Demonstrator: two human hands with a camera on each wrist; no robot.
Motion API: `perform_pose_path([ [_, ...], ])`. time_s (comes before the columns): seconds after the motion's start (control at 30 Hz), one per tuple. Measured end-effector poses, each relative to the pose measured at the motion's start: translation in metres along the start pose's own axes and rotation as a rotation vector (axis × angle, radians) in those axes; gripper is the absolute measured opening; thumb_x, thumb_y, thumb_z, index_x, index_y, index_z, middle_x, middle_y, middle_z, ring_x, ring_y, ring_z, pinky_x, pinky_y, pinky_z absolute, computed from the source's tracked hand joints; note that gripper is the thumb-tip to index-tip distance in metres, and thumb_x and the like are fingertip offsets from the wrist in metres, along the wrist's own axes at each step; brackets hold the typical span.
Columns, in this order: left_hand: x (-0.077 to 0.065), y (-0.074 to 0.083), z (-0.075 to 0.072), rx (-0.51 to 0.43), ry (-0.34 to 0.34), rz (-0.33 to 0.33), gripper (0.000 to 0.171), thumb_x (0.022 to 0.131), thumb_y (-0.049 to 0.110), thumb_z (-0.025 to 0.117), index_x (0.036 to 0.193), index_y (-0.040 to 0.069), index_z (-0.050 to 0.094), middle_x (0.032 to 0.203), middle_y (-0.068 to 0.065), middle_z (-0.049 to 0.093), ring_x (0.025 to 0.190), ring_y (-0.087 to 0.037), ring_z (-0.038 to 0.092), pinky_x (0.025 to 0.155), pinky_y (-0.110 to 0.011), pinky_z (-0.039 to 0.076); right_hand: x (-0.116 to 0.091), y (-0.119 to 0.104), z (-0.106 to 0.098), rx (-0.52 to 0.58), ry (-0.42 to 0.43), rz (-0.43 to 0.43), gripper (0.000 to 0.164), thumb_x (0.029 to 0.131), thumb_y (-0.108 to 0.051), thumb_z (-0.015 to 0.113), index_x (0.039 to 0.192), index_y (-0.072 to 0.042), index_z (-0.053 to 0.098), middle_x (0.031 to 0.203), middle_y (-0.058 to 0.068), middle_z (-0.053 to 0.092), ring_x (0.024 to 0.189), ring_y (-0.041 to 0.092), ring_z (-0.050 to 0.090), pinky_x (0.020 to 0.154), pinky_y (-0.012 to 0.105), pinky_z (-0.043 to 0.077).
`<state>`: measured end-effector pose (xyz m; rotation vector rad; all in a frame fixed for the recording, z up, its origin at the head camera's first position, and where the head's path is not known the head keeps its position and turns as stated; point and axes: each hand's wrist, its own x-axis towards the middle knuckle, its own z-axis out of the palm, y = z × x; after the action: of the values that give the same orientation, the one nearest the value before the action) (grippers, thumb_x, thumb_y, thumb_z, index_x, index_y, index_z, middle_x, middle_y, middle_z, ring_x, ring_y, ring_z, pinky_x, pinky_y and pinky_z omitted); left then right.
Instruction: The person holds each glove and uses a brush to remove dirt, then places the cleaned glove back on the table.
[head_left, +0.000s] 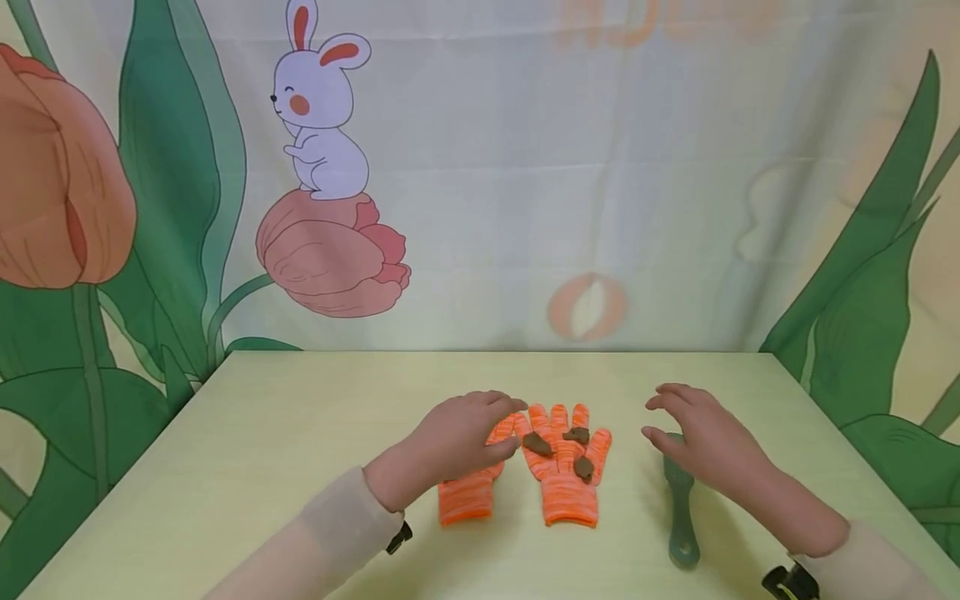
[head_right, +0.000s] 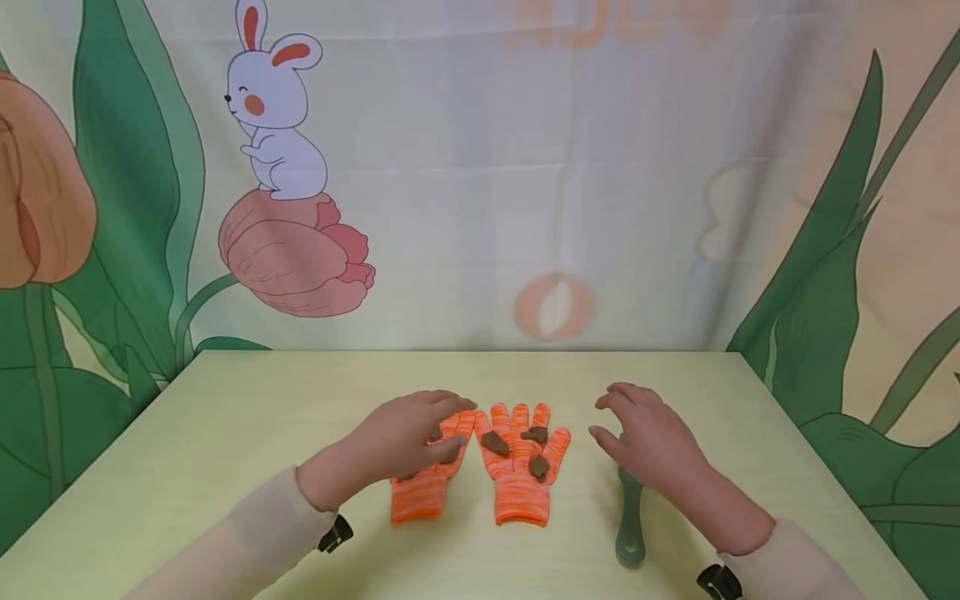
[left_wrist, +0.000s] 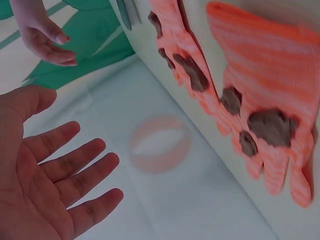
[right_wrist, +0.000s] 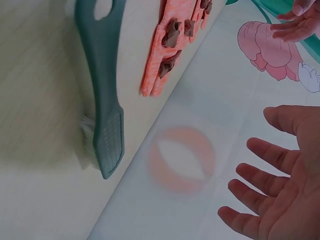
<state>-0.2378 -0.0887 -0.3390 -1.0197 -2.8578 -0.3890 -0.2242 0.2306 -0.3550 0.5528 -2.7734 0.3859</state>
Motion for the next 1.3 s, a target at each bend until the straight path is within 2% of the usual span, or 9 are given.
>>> perform_pose_path([
  [0.1,-0.001,0.009,0.003,0.003,-0.007,0.046,0.041,0.1,0.026,0.066,0.138,0.01,0.063,0.134,-0.009,0.069,0.116,-0.028,0.069,0.089,-0.041,0.059,-0.007,0.002,0.001,0.005,-0.016,0.017,0.034,0.094,-0.024,0.074,0.118,-0.001,0.069,0.129,0.022,0.066,0.119,0.044,0.062,0.097,0.056,0.054],
  [0.2,-0.002,0.017,0.008,-0.012,-0.031,0.078,0.035,0.1,0.025,0.065,0.133,0.012,0.066,0.132,-0.004,0.07,0.116,-0.024,0.069,0.087,-0.036,0.059,-0.013,0.003,0.004,0.017,-0.023,0.027,0.032,0.093,-0.023,0.075,0.117,-0.002,0.069,0.125,0.018,0.067,0.114,0.04,0.065,0.091,0.053,0.057],
  [0.3,-0.003,0.024,0.015,-0.01,-0.076,0.084,0.034,0.101,0.028,0.065,0.132,0.015,0.067,0.133,0.001,0.069,0.119,-0.021,0.068,0.09,-0.033,0.058,-0.018,0.005,0.007,0.022,-0.036,0.044,0.032,0.092,-0.023,0.076,0.117,-0.003,0.069,0.122,0.016,0.068,0.109,0.036,0.068,0.083,0.049,0.059],
  [0.5,-0.001,0.034,0.028,0.064,-0.163,0.104,0.044,0.101,0.032,0.065,0.142,0.016,0.061,0.14,0.0,0.065,0.121,-0.018,0.068,0.098,-0.03,0.057,-0.029,0.01,0.012,0.011,-0.086,0.091,0.033,0.093,-0.025,0.075,0.117,-0.004,0.069,0.117,0.013,0.071,0.103,0.031,0.07,0.078,0.046,0.059],
  [0.67,0.002,0.044,0.039,0.123,-0.211,0.138,0.049,0.099,0.039,0.068,0.142,0.019,0.061,0.137,0.001,0.066,0.112,-0.014,0.07,0.087,-0.025,0.058,-0.032,0.014,0.015,-0.008,-0.161,0.139,0.036,0.09,-0.028,0.077,0.117,-0.005,0.069,0.109,0.01,0.072,0.094,0.025,0.07,0.072,0.041,0.057],
  [0.77,0.003,0.048,0.044,0.142,-0.253,0.143,0.055,0.097,0.044,0.07,0.145,0.02,0.059,0.138,0.003,0.065,0.115,-0.012,0.068,0.088,-0.024,0.058,-0.032,0.015,0.018,-0.009,-0.21,0.184,0.042,0.088,-0.031,0.08,0.117,-0.005,0.068,0.103,0.008,0.071,0.088,0.022,0.068,0.067,0.038,0.055],
  [1.03,0.003,0.055,0.06,0.213,-0.328,0.16,0.068,0.09,0.055,0.073,0.148,0.024,0.055,0.151,0.006,0.056,0.137,-0.011,0.056,0.099,-0.025,0.055,-0.036,0.016,0.026,0.018,-0.272,0.31,0.038,0.09,-0.042,0.076,0.097,-0.007,0.062,0.078,0.0,0.059,0.065,0.014,0.049,0.056,0.03,0.04],
  [1.2,0.003,0.057,0.069,0.235,-0.366,0.189,0.075,0.086,0.057,0.076,0.149,0.024,0.053,0.156,0.007,0.051,0.143,-0.011,0.051,0.108,-0.025,0.051,-0.038,0.017,0.029,-0.014,-0.325,0.388,0.043,0.092,-0.049,0.071,0.085,-0.009,0.058,0.066,0.0,0.052,0.059,0.015,0.046,0.052,0.029,0.034],
  [1.3,0.002,0.058,0.073,0.24,-0.379,0.189,0.08,0.083,0.058,0.077,0.15,0.024,0.052,0.158,0.008,0.049,0.144,-0.009,0.05,0.105,-0.024,0.052,-0.037,0.019,0.031,-0.018,-0.357,0.417,0.045,0.092,-0.051,0.069,0.078,-0.011,0.056,0.065,0.0,0.051,0.059,0.015,0.046,0.053,0.029,0.033],
])
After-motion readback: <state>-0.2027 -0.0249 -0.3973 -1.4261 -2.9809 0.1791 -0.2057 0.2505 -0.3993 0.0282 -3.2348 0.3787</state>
